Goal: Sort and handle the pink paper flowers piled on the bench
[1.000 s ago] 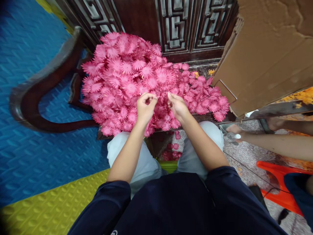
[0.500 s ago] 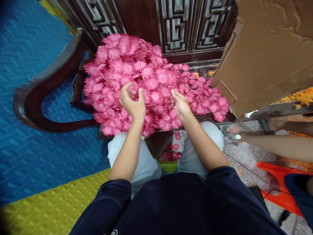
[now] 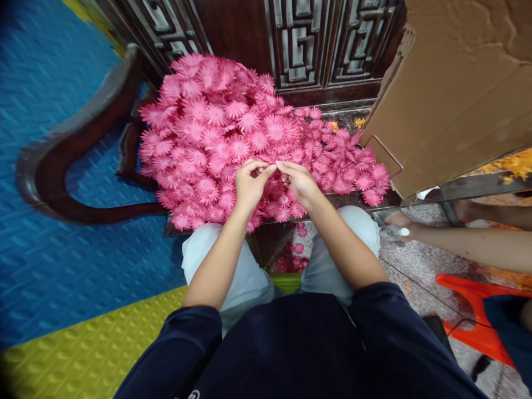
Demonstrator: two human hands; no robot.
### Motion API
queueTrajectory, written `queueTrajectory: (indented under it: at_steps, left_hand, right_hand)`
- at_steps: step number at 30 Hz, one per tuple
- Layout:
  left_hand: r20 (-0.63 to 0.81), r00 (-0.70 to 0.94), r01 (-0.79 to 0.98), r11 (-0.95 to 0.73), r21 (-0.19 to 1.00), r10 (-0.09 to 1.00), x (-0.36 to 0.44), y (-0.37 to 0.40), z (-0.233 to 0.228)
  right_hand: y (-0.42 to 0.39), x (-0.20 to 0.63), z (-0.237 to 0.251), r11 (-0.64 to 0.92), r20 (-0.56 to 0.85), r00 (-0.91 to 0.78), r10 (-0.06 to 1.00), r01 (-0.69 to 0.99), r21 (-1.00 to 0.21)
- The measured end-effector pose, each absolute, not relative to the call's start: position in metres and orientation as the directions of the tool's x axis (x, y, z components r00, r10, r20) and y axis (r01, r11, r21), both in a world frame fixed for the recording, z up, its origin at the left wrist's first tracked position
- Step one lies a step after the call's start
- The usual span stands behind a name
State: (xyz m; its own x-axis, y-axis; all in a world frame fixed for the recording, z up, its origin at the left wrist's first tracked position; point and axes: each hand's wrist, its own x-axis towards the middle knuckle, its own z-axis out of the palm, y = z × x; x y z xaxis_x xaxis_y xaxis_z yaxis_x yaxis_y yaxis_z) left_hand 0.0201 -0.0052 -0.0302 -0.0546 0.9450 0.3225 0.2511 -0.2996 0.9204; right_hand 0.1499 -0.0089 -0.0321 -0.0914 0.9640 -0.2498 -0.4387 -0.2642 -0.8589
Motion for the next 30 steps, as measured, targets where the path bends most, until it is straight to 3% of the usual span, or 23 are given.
queueTrajectory:
  at_steps: [9,16,24,30]
  left_hand:
    - [0.224,-0.066,0.072,-0.219,0.973,0.972,0.017,-0.002,-0.034]
    - [0.205,-0.081,-0.050,-0.209,0.977,0.975,0.014,-0.001,-0.035]
    - [0.371,-0.383,0.084,-0.367,0.926,0.846,-0.005,0.009,-0.031]
    - [0.443,-0.491,0.398,-0.259,0.880,0.750,-0.020,0.018,-0.034]
  right_hand:
    - [-0.009,0.150,-0.034,-0.259,-0.251,-0.078,0.965,-0.439,-0.860]
    - [-0.002,0.157,-0.039,-0.192,-0.261,0.077,0.962,-0.487,-0.852]
    - [0.005,0.174,-0.040,-0.130,-0.258,0.216,0.942,-0.474,-0.871]
    - [0.001,0.171,-0.031,-0.137,-0.234,0.138,0.963,-0.498,-0.857]
